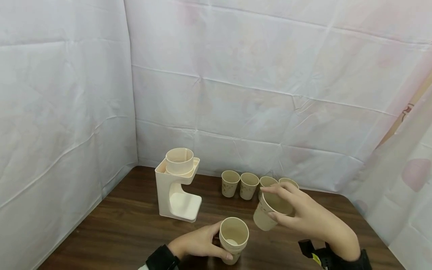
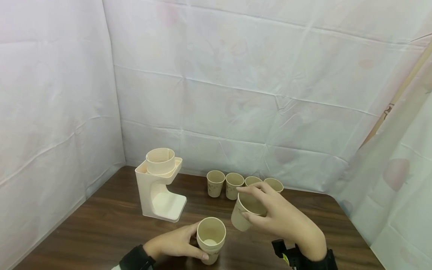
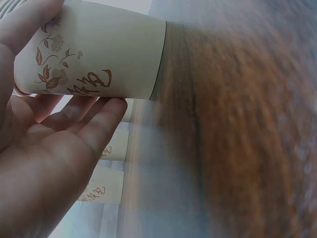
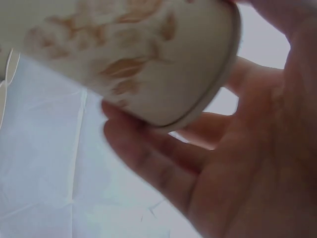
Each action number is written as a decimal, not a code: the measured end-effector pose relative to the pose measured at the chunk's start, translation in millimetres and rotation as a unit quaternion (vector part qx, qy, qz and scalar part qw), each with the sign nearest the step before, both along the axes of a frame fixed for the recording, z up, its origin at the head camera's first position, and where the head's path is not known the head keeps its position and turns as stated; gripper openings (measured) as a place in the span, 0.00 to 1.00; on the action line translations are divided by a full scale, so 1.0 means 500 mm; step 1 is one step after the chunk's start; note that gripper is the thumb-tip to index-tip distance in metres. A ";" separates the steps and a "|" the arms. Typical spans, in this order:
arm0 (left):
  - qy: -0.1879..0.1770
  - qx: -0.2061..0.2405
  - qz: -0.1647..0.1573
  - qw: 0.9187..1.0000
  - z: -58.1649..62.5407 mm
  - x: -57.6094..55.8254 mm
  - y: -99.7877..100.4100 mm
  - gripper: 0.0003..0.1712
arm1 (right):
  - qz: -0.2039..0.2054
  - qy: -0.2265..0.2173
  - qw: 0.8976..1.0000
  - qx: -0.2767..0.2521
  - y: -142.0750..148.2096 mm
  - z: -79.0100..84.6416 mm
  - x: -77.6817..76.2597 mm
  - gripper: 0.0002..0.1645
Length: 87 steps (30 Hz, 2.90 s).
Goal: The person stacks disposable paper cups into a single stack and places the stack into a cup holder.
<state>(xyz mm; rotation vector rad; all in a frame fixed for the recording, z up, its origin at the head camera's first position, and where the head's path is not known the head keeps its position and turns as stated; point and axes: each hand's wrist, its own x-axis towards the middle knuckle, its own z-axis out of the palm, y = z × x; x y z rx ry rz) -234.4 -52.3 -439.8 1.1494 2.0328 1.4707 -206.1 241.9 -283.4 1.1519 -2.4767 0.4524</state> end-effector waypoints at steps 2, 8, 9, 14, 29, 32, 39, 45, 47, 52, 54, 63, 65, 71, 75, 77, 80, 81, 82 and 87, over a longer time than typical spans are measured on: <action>-0.002 0.001 0.003 1.000 0.001 -0.001 0.000 0.41 | 0.011 0.020 1.000 -0.016 -0.010 0.004 0.003 0.35; 0.007 -0.006 0.015 1.000 -0.002 -0.001 0.001 0.41 | 0.038 0.035 0.997 -0.053 -0.041 0.010 0.016 0.37; 0.010 -0.008 0.016 1.000 -0.003 -0.002 0.001 0.41 | 0.044 0.036 0.997 -0.059 -0.047 0.011 0.020 0.37; 0.002 -0.003 0.010 1.000 -0.005 -0.003 0.001 0.41 | 0.073 0.020 0.993 -0.093 -0.076 0.018 0.039 0.36; -0.010 -0.004 -0.014 1.000 -0.006 -0.008 -0.002 0.40 | 0.089 0.002 0.992 -0.084 -0.102 -0.049 0.017 0.33; -0.003 -0.003 -0.017 1.000 -0.007 -0.008 -0.003 0.39 | 0.099 -0.001 0.991 -0.086 -0.109 -0.054 0.016 0.33; 0.012 -0.008 -0.011 1.000 -0.009 -0.008 -0.003 0.39 | 0.098 0.014 0.993 -0.069 -0.118 -0.061 0.013 0.32; 0.021 -0.019 -0.009 1.000 -0.009 -0.008 -0.004 0.42 | 0.098 -0.036 0.992 -0.069 -0.124 -0.071 0.016 0.30; 0.020 -0.021 -0.009 1.000 -0.008 -0.008 -0.004 0.42 | 0.100 -0.033 0.992 -0.063 -0.124 -0.075 0.014 0.30; 0.020 -0.024 -0.006 0.999 -0.004 -0.006 -0.004 0.43 | 0.112 -0.031 0.992 -0.053 -0.124 -0.083 0.008 0.30; 0.023 -0.027 -0.003 0.999 -0.003 -0.006 -0.004 0.42 | 0.120 -0.033 0.991 -0.049 -0.126 -0.088 0.006 0.30; 0.018 -0.030 -0.005 0.999 -0.003 -0.003 -0.005 0.40 | 0.126 -0.048 0.991 0.008 -0.141 -0.113 0.006 0.32; 0.013 -0.028 -0.006 1.000 -0.004 -0.003 -0.005 0.39 | 0.123 -0.033 0.992 0.021 -0.142 -0.117 0.006 0.32; 0.003 -0.020 -0.011 1.000 -0.005 -0.003 -0.005 0.36 | 0.122 -0.027 0.992 0.035 -0.145 -0.128 0.004 0.30; 0.000 -0.018 -0.012 1.000 -0.008 -0.002 -0.005 0.36 | 0.123 -0.040 0.991 0.040 -0.147 -0.131 0.006 0.31; 0.002 -0.018 -0.010 1.000 -0.008 -0.002 -0.006 0.36 | 0.126 -0.044 0.990 0.041 -0.147 -0.132 0.006 0.32; -0.003 -0.014 -0.016 1.000 -0.009 -0.002 -0.006 0.36 | 0.127 -0.054 0.990 0.041 -0.148 -0.133 0.007 0.32; -0.005 -0.014 -0.018 1.000 -0.009 -0.002 -0.007 0.36 | 0.127 -0.056 0.990 0.041 -0.147 -0.134 0.008 0.32; -0.005 -0.014 -0.018 1.000 -0.009 -0.002 -0.007 0.36 | 0.127 -0.058 0.989 0.042 -0.147 -0.134 0.007 0.32; 0.001 -0.021 -0.016 1.000 -0.009 -0.001 -0.007 0.36 | 0.125 -0.072 0.988 0.047 -0.145 -0.137 0.007 0.32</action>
